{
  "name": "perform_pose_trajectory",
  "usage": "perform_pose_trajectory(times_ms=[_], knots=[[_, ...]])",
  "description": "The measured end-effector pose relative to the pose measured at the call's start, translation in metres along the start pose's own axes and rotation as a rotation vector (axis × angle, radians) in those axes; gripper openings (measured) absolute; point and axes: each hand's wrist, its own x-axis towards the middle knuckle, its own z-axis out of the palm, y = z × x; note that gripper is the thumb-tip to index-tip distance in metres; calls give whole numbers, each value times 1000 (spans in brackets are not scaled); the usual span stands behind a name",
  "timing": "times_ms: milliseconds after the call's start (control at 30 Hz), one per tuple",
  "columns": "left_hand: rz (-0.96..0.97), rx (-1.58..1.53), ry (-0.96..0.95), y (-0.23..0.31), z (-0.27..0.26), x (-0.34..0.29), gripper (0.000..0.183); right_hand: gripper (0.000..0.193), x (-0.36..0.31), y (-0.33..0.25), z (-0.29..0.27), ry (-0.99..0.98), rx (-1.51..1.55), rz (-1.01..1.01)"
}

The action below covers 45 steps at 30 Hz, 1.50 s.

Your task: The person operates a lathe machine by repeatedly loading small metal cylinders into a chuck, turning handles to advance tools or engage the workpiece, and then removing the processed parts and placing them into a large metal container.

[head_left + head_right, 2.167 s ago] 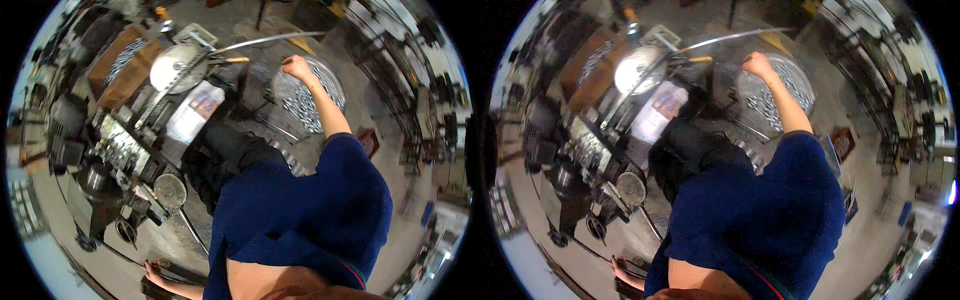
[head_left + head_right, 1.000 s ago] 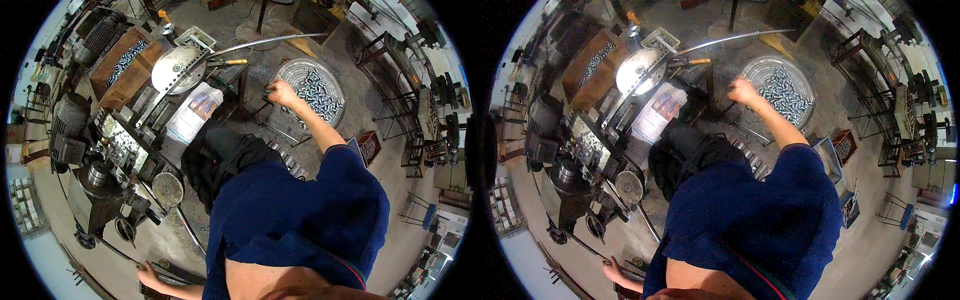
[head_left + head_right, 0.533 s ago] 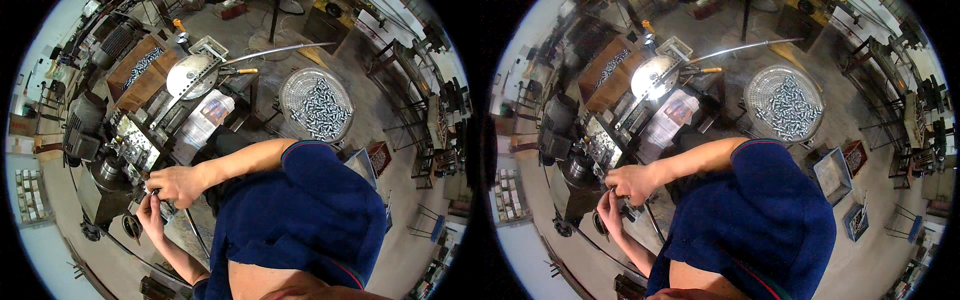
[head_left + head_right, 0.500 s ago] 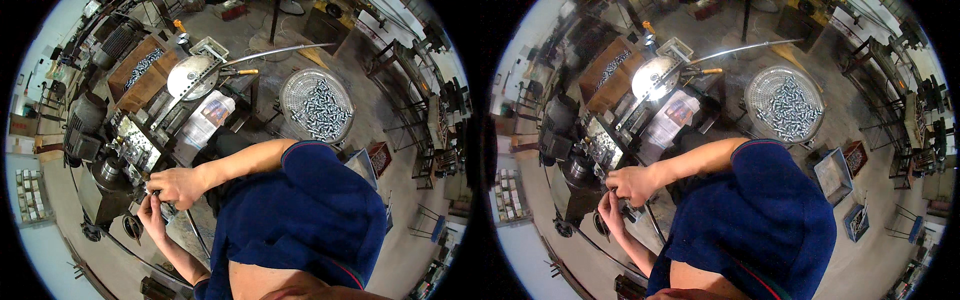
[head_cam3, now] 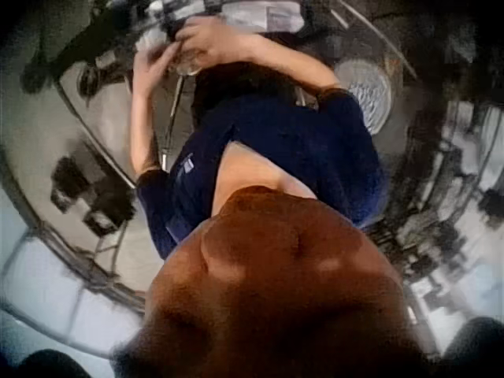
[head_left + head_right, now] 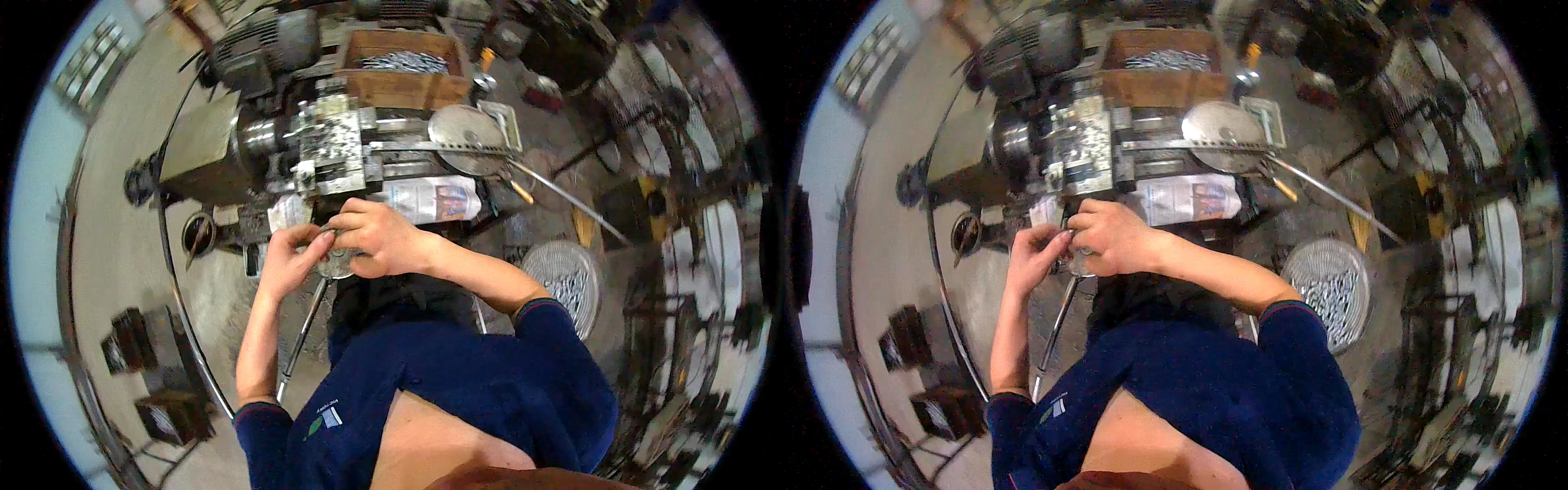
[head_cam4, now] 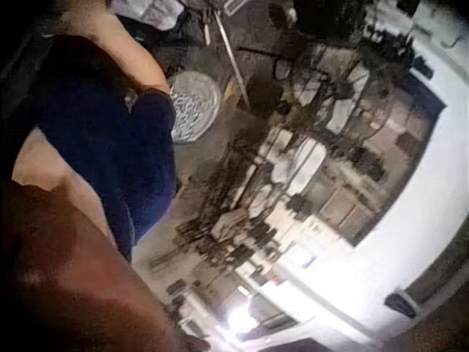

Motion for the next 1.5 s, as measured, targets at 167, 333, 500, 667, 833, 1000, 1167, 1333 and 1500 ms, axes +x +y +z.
perform_pose_trajectory(times_ms=[167,333,500,667,833,1000,1167,1333,1500], knots=[[-4,-139,58,-7,-20,-4,29,27,31,3,-1,-56,-33,-121],[-14,-181,98,-12,-35,-10,31,32,53,10,7,-200,-8,-187],[-116,-109,50,-17,-49,-11,24,32,66,13,14,-280,21,-206],[-75,112,14,-16,-68,-18,25,30,81,29,9,-385,-55,-149],[-154,177,346,-31,-127,-65,31,31,132,99,20,-392,-464,56],[-235,715,682,-72,-179,-137,31,25,159,147,52,-500,-685,144],[-447,786,654,-113,-179,-205,34,25,162,153,62,-445,-664,176],[-403,705,873,-182,-156,-216,48,24,159,165,75,-356,-525,214],[-676,871,748,-168,-162,-190,29,24,163,171,73,-417,-439,348]])
